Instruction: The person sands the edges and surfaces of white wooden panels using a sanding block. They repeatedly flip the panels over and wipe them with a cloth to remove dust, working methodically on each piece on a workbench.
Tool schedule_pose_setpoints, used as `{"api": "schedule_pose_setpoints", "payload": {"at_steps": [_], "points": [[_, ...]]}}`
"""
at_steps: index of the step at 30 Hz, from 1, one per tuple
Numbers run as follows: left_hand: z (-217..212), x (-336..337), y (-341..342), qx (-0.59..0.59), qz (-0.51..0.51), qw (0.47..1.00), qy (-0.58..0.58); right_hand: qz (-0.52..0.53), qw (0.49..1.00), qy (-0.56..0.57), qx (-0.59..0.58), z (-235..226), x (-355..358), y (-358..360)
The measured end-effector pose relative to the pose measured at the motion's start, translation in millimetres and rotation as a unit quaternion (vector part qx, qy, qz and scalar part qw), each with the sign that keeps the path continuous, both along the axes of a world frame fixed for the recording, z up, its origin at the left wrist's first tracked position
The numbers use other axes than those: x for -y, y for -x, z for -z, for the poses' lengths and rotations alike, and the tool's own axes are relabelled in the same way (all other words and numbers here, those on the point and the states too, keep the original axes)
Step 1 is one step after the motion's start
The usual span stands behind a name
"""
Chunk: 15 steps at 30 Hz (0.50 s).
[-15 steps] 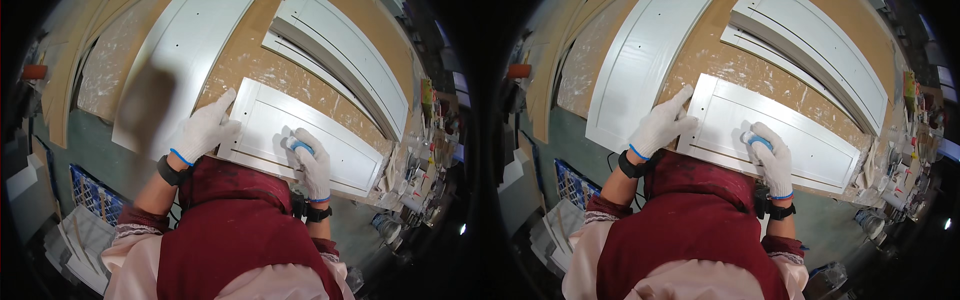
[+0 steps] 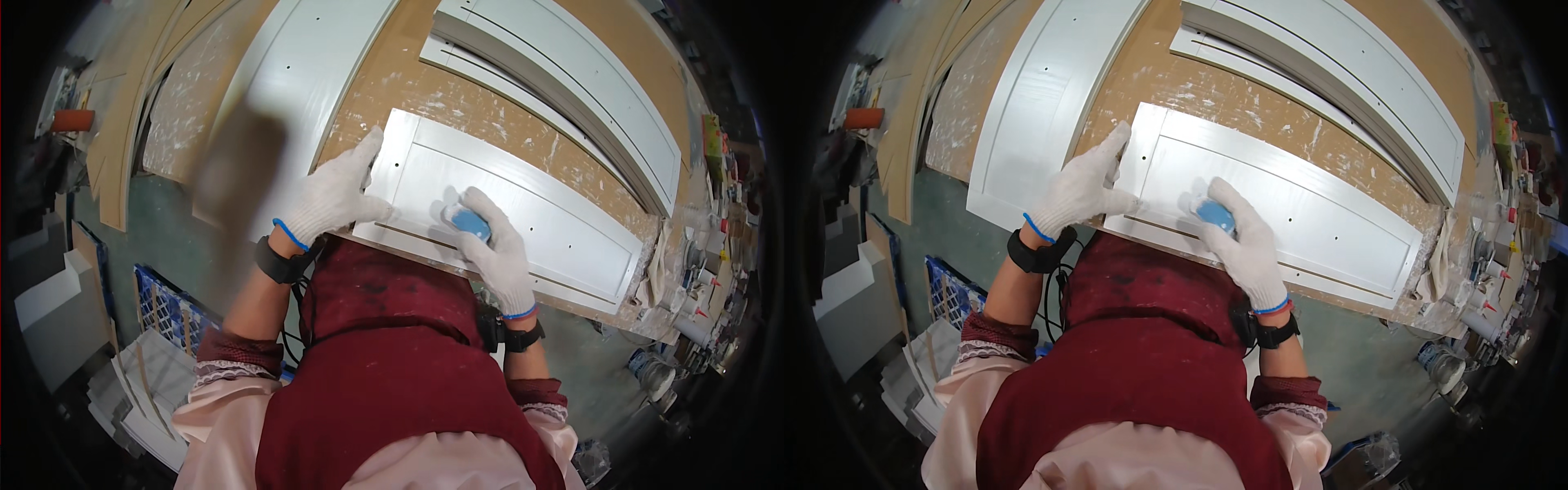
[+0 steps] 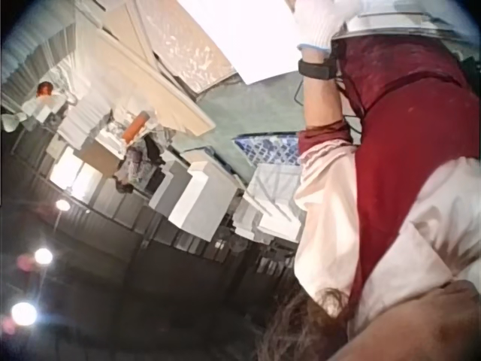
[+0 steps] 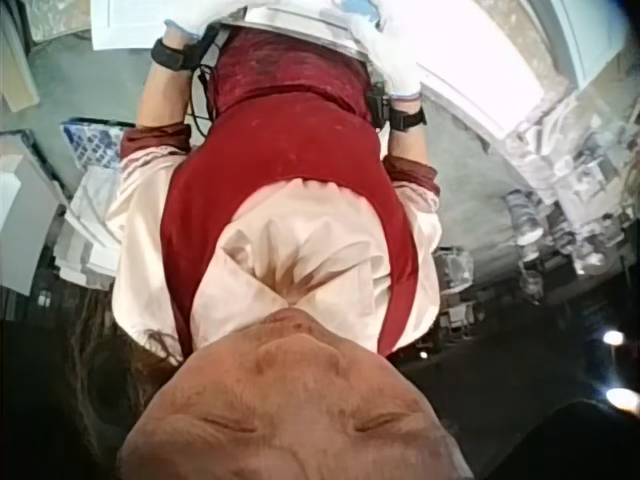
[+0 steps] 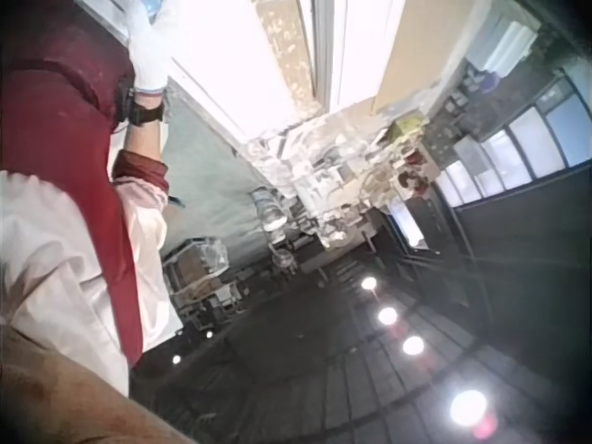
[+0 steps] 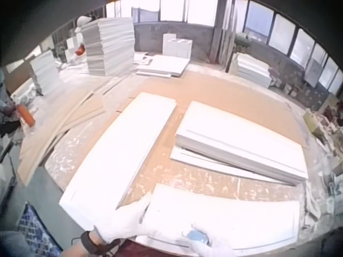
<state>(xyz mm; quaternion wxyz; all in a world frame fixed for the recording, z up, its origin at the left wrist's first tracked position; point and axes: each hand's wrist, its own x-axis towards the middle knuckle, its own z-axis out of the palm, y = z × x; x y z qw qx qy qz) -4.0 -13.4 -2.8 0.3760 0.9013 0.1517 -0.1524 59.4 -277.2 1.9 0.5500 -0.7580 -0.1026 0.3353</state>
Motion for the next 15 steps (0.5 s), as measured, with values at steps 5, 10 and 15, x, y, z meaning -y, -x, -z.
{"api": "schedule_pose_setpoints", "payload": {"at_steps": [5,10,15], "points": [[-6.6,-0.6,8.8,-0.015,0.046,0.999,-0.007,-0.093,0.976,0.029,0.193,11.6,-38.2,-9.6],[-21.2,3.1,16.5,-0.055,0.066,0.995,-0.043,-0.13,0.955,0.081,0.252,7.3,-71.2,-21.0],[-25.1,8.1,18.3,-0.065,0.075,0.991,-0.086,-0.135,0.95,0.112,0.26,7.9,-78.3,-19.7]]}}
